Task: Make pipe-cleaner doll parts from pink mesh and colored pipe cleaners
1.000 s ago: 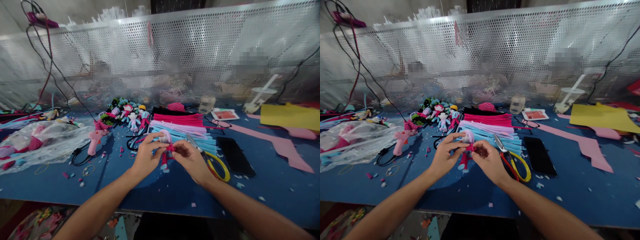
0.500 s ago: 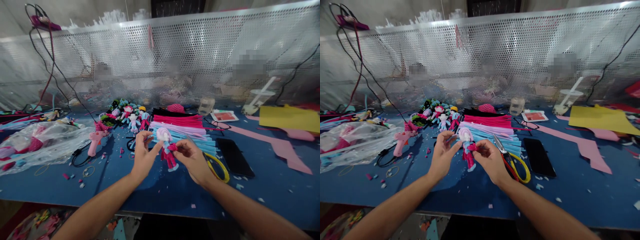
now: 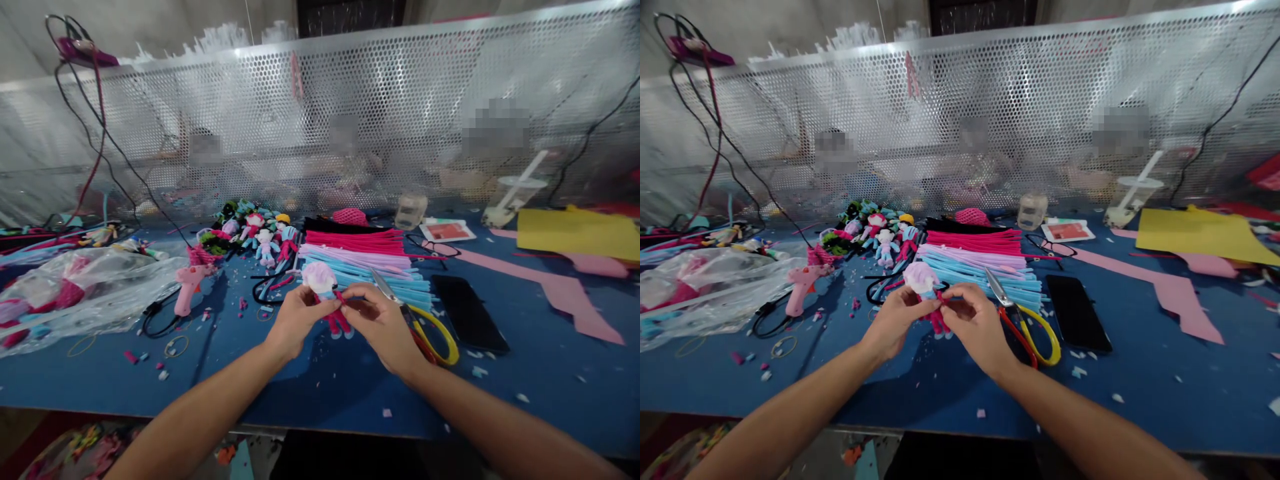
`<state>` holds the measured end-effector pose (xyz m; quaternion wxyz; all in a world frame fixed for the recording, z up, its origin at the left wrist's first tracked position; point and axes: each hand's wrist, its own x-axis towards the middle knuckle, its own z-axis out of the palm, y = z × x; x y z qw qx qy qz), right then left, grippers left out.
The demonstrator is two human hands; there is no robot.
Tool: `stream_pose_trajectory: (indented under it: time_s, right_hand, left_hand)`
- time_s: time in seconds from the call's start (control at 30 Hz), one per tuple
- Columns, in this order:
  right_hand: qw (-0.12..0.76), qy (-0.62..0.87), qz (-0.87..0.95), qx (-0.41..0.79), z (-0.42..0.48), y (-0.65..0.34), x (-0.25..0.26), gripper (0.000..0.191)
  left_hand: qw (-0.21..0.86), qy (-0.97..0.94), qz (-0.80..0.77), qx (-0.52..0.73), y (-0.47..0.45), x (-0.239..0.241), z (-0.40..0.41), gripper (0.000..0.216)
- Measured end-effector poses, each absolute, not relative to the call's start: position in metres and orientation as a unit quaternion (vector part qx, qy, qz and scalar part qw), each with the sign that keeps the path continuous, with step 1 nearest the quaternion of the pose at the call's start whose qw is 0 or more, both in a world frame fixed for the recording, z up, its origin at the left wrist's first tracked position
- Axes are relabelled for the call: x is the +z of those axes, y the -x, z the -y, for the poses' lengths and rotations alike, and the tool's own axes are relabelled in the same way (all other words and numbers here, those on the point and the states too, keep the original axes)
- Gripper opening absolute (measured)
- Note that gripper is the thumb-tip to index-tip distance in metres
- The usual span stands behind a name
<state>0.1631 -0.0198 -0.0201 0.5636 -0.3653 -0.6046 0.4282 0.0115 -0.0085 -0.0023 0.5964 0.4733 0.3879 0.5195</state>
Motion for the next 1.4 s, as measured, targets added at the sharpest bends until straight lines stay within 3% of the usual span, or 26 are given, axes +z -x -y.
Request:
stream_pose_trajectory:
  time_s: [0.4, 0.73, 0.83, 0.93, 1.17, 1.4]
  right_hand:
    - [0.547, 0.418, 0.615, 0.385, 0.023, -0.166, -0.008, 0.009]
    - [0.556, 0.461, 0.61, 0.326, 0.024, -0.163, -0.006, 0.008]
    - [0.556, 0.474, 0.633, 0.257, 0.027, -0.161, -0.007, 0.004]
    - [0.551, 0.472, 0.663, 0.186, 0.028, -0.159, -0.008, 0.008]
    - [0.529, 0.435, 0.678, 0.265, 0.016, -0.171, -0.007, 0.015]
    - [0.542, 0.379, 0.663, 0.352, 0.015, -0.169, -0.007, 0.013]
  left_hand:
    - [0.545, -0.566, -0.399, 0.473, 0.001, 0.008, 0.013, 0.02]
    - [0.29, -0.695, -0.486, 0.444, -0.01, 0.001, 0.023, 0.02]
    - [0.255, -0.704, -0.493, 0.443, -0.012, 0.0, 0.024, 0.018]
    - [0.299, -0.679, -0.49, 0.457, -0.011, -0.002, 0.019, 0.016]
    - [0.614, -0.481, -0.376, 0.501, -0.001, 0.003, 0.001, 0.015]
    - [0.667, -0.459, -0.343, 0.477, -0.001, 0.006, 0.004, 0.014]
